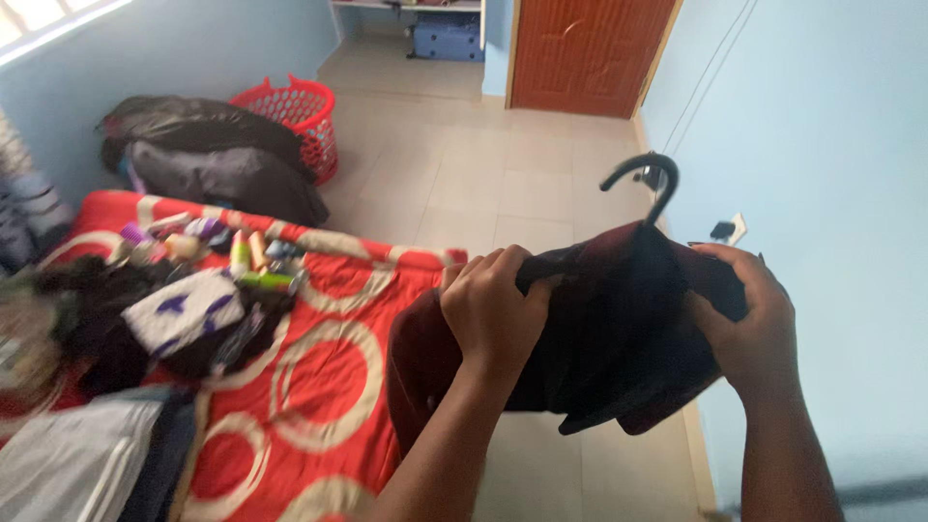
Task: The person picks up a garment from a bed, puts it onto a hanger, and hangs it on a rod in a closet.
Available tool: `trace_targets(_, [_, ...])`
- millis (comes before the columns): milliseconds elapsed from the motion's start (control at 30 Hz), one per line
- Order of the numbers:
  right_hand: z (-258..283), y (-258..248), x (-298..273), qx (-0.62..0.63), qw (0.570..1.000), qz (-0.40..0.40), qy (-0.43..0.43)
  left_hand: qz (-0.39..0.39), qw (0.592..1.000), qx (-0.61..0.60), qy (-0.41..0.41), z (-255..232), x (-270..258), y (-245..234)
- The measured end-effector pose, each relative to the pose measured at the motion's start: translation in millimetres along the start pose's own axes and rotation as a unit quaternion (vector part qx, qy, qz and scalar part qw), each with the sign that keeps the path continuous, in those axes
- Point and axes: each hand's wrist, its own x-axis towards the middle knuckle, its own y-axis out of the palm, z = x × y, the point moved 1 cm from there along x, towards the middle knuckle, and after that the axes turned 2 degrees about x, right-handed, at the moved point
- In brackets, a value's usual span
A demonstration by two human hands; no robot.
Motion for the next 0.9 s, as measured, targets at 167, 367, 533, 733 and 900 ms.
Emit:
trace_targets(167, [-45, 52, 87, -0.164, 0.970, -0.137, -0.114, 0.004, 1.000, 0.006, -0.011, 37, 72, 80])
trace_targets(367, [-111, 109, 211, -0.213, 0.976, -0.047, 0.001, 0.020, 1.000, -0.009, -0.020, 65, 154, 161])
trace_targets(533, [-120, 109, 286, -0.211, 0.970, -0.067, 0.102, 0.085, 0.995, -0.024, -0.038, 75, 209, 227])
trace_targets(733, [-109, 146, 373, -0.119, 0.986, -0.062, 0.100, 0.053, 0.997, -0.034, -0.041, 88, 265, 301])
trace_targets(900, [-165, 170, 445, -0.115, 0.982, 0.090, 0.116, 0.051, 0.995, -0.009, -0.083, 108, 326, 372])
